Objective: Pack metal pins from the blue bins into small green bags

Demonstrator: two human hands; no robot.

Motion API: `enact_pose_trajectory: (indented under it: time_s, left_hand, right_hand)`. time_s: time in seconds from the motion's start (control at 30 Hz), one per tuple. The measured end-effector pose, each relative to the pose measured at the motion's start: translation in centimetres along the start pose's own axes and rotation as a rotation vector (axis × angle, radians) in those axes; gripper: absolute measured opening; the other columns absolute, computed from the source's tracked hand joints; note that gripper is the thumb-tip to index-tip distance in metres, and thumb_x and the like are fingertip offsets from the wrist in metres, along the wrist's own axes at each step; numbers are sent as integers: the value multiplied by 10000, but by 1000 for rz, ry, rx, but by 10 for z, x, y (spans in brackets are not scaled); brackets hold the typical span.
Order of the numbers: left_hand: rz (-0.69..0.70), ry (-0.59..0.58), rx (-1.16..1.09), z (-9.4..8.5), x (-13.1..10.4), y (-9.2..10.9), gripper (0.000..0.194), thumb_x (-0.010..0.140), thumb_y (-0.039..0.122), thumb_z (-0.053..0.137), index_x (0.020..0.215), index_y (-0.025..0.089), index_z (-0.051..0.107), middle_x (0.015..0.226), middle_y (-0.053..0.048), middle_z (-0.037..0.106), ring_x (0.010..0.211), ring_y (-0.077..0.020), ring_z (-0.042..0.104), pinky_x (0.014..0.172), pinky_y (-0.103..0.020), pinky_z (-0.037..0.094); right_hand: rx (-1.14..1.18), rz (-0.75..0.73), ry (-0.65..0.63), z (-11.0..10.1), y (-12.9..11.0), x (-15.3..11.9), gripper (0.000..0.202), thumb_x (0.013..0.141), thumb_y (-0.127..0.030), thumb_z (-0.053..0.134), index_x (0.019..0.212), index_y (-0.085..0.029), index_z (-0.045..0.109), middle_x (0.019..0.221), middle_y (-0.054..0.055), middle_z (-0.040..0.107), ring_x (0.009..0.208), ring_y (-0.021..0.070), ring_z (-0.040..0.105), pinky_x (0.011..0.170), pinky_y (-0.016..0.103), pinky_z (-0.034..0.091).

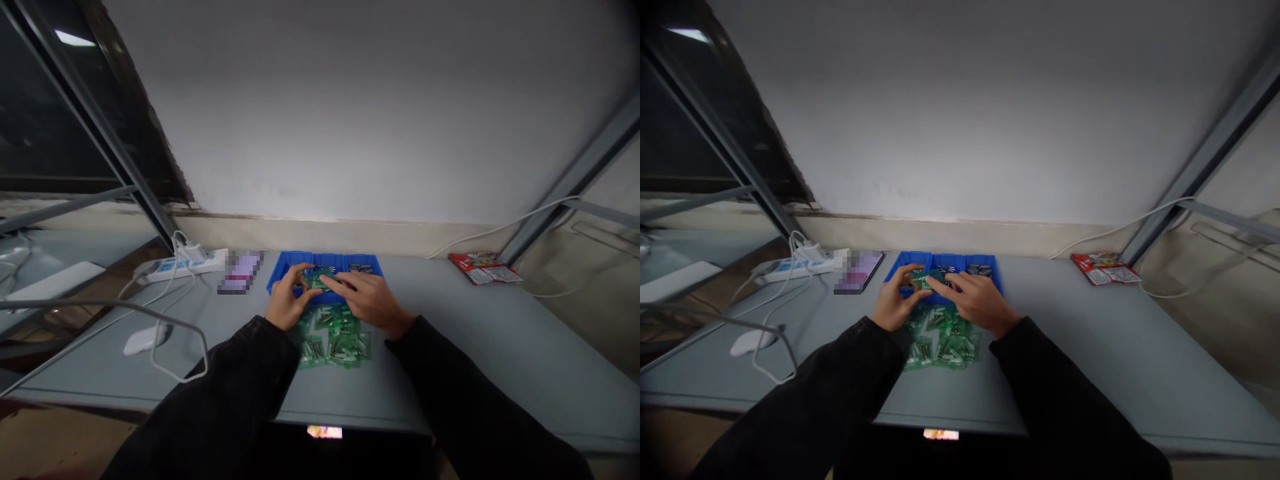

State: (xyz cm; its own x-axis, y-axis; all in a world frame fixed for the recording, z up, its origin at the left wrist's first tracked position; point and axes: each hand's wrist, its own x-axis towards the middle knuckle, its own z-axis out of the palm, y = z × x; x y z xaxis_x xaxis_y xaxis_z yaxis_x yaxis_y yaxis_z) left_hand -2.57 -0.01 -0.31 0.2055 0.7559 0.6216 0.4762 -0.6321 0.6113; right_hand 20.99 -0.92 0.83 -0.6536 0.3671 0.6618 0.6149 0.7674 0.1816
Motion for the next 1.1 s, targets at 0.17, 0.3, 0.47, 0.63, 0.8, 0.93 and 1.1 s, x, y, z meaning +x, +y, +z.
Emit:
enact_pose_trajectory:
  time_s: [0.17,0.3,0.47,0.63,0.8,0.93,1.1]
  left_hand:
    - [26,-38,-12,1,-2,3,588,834,308,784,1345,219,505,705,58,609,668,-138,623,777,-315,530]
    - [45,-55,-26,1,-4,5,535,854,323,762,1321,214,526,756,35,626,696,-147,624,784,-321,527]
    - [151,-116,-8,-1,-3,10,276,868,366,748,1068,193,669,878,-29,675,797,-174,630,792,-336,525]
    - [239,-64,49,-2,0,12,143,913,327,696,972,197,700,913,-57,706,889,-212,618,854,-406,518]
    - [160,8,26,1,-3,8,135,944,317,650,982,190,677,923,-52,703,900,-197,654,836,-377,537]
    - [40,43,-41,3,-6,6,228,933,308,668,1114,195,591,828,-5,710,774,-156,681,812,-336,544]
    - [92,17,-33,1,-3,7,117,986,265,567,969,194,657,924,-48,712,873,-174,674,830,-343,544]
  right_hand:
    - [16,3,35,-1,-5,-8,432,996,-106,484,1413,-193,555,1201,97,706,1035,218,668,896,376,562]
    - [37,18,99,2,-7,-8,370,989,-87,497,1333,-152,616,1161,106,715,1009,213,676,863,357,566]
    - [109,156,188,7,-5,-10,217,993,-147,527,1103,-169,714,969,79,709,848,180,669,751,307,544]
    - [255,290,205,10,-8,-11,149,1005,-247,549,993,-197,689,983,71,704,888,185,675,774,305,529]
    - [325,416,222,13,-19,-9,109,983,-263,595,1052,-192,641,817,22,723,699,155,682,638,266,505]
    - [359,369,203,10,-23,-9,182,995,-198,530,1103,-213,676,969,35,761,763,149,705,723,273,545]
    - [399,375,221,10,-22,-9,275,999,-166,500,1188,-228,688,1079,36,767,933,168,734,860,308,577]
